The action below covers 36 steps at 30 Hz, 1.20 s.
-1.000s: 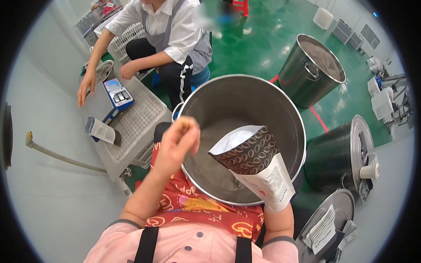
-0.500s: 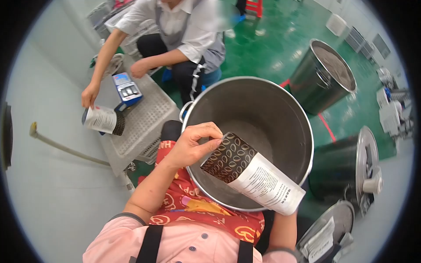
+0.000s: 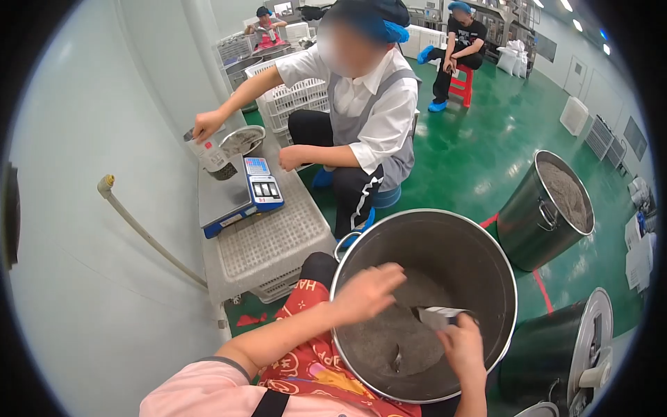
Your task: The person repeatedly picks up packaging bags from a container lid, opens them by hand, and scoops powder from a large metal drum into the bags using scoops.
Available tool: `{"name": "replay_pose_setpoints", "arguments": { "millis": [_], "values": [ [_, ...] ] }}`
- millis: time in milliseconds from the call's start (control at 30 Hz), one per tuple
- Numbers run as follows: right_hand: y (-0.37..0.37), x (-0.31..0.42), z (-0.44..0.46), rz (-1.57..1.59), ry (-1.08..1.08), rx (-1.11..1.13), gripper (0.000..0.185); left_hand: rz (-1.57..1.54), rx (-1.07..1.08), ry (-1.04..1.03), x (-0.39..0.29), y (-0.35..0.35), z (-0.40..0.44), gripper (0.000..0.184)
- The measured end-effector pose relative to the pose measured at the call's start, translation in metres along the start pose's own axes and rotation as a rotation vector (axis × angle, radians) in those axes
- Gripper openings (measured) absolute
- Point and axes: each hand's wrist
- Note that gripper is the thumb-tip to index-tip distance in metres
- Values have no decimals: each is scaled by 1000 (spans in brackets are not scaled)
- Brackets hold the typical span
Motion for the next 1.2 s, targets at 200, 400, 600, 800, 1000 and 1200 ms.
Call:
{"name": "replay_pose_setpoints", "arguments": {
  "millis": [200,400,600,800,1000,1200],
  "values": [
    [-83,-15,9,-53,478,231,16,92,509,-453,0,-47,-19,28],
    [-105,-40,35,243,419,246,19,-37,621,-301,53,-90,-25,8],
    [-166,-132,50,-21,-162,92,15,240,920,-17,120,-134,15,16],
    [-292,-194,-25,-310,-485,1242,61,150,841,241,146,-147,19,26],
    [-353,-156,-103,-191,-564,1438,61,196,765,208,155,-147,31,17],
    [-376,-193,-147,-238,-808,1311,34,203,673,193,149,-135,54,10]
  ]
}}
Point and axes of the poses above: each hand's wrist, its own z-axis towards the middle knuckle, its own y-axis out of the back of the hand, x = y × z, and after that the axes turned 13 degrees about -x, right-handed
